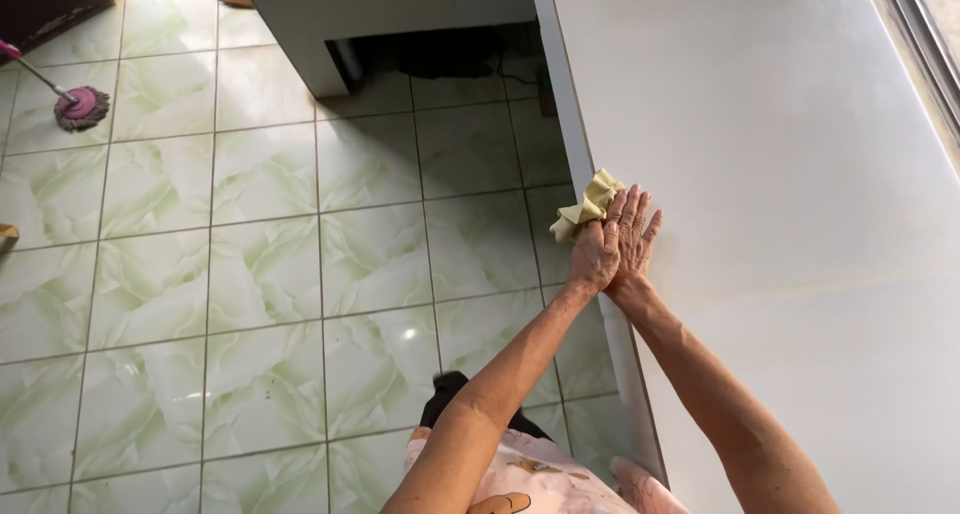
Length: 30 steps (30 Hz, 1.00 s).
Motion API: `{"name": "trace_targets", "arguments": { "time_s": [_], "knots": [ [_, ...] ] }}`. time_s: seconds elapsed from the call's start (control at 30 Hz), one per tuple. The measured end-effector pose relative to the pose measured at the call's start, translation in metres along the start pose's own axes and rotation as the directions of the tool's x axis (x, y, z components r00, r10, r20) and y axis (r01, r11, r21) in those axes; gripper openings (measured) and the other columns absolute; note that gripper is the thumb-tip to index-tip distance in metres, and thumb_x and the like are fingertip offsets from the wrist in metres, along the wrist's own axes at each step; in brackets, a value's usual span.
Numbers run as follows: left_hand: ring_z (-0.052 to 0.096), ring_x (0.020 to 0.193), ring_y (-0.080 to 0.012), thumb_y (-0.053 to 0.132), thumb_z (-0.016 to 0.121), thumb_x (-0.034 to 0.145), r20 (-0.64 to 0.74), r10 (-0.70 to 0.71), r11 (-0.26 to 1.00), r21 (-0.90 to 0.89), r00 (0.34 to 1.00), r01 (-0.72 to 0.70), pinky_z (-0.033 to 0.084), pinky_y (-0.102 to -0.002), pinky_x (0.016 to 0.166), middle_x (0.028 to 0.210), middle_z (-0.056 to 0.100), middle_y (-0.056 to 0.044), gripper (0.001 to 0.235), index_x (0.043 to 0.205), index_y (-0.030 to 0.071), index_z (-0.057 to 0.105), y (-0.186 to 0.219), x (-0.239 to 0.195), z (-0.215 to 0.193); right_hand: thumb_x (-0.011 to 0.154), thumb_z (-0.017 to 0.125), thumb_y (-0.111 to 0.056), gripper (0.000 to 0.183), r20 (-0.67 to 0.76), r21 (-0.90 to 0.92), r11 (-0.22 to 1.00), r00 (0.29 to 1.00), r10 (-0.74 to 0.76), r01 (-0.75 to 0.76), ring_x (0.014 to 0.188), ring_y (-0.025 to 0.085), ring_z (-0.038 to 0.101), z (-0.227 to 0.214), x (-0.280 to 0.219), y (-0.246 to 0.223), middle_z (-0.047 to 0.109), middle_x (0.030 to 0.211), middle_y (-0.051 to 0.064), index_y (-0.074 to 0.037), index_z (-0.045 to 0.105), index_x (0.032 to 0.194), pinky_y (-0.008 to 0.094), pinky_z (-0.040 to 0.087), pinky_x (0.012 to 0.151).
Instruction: Wiping a long white surface or ledge with a yellow cloth.
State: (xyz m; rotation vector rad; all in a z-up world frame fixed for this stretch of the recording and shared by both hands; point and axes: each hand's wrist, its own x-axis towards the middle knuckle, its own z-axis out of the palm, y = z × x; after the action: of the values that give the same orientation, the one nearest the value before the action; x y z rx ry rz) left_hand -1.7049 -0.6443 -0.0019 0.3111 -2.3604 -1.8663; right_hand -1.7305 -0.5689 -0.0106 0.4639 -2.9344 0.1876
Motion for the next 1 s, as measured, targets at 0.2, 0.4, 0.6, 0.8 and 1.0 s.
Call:
{"name": "trace_targets", "arguments": {
  "time_s": [0.2, 0.4, 0.6, 0.8, 1.0],
  "knots": [
    [0.061, 0.113, -0.0479, 0.042, 0.038, 0.106, -0.001, -0.037, 0.99, 0.136, 0.999, 0.037, 0.049, -0.053, 0.099, 0.123, 0.062, -0.032, 0.055, 0.122, -0.006, 0.058, -0.006, 0.133, -0.017, 0.104, 0.053, -0.039, 0.089, -0.016, 0.031, 1.0, 1.0, 0.004, -0.004, 0.16, 0.048, -0.001, 0.024, 0.126, -0.008, 0.004, 0.171, 0.031, 0.009, 0.008, 0.164, 0.069, -0.002, 0.123],
    [0.061, 0.11, -0.0495, 0.041, 0.038, 0.105, 0.044, 0.012, 0.99, 0.14, 0.999, -0.018, 0.049, -0.054, 0.095, 0.12, 0.06, -0.035, 0.055, 0.121, -0.009, 0.055, 0.007, 0.257, -0.052, 0.094, 0.056, -0.045, 0.097, 0.011, 0.095, 0.994, 0.999, 0.049, -0.049, 0.155, 0.049, -0.001, 0.02, 0.244, -0.036, 0.006, 0.167, 0.033, 0.01, 0.007, 0.159, 0.069, -0.003, 0.119],
    [0.062, 0.107, -0.0499, 0.041, 0.041, 0.105, 0.11, 0.01, 0.98, 0.195, 0.994, -0.032, 0.051, -0.054, 0.095, 0.112, 0.064, -0.036, 0.053, 0.11, -0.008, 0.061, -0.003, 0.364, -0.072, 0.108, 0.055, -0.052, 0.095, -0.143, -0.474, 0.877, 0.99, 0.014, -0.081, 0.163, 0.045, -0.002, 0.087, 0.341, -0.033, 0.004, 0.175, 0.028, 0.005, 0.008, 0.169, 0.064, -0.003, 0.128],
    [0.06, 0.105, -0.0506, 0.041, 0.04, 0.104, 0.043, 0.035, 0.984, 0.171, 0.998, -0.042, 0.048, -0.056, 0.092, 0.113, 0.062, -0.035, 0.054, 0.112, -0.008, 0.06, -0.002, 0.435, -0.083, 0.101, 0.056, -0.046, 0.097, -0.018, -0.01, 0.995, 0.995, 0.101, -0.101, 0.16, 0.048, -0.002, 0.081, 0.422, -0.047, 0.001, 0.171, 0.03, 0.007, 0.006, 0.165, 0.07, -0.001, 0.123],
    [0.062, 0.106, -0.0494, 0.044, 0.037, 0.106, 0.101, -0.028, 0.982, 0.189, 0.995, 0.009, 0.049, -0.055, 0.094, 0.113, 0.063, -0.034, 0.057, 0.112, -0.008, 0.061, 0.006, 0.527, -0.104, 0.103, 0.056, -0.047, 0.097, -0.008, 0.037, 0.993, 0.994, 0.11, -0.11, 0.16, 0.048, -0.003, 0.076, 0.511, -0.064, 0.001, 0.173, 0.03, 0.006, 0.003, 0.166, 0.069, -0.001, 0.124]
  ]
}}
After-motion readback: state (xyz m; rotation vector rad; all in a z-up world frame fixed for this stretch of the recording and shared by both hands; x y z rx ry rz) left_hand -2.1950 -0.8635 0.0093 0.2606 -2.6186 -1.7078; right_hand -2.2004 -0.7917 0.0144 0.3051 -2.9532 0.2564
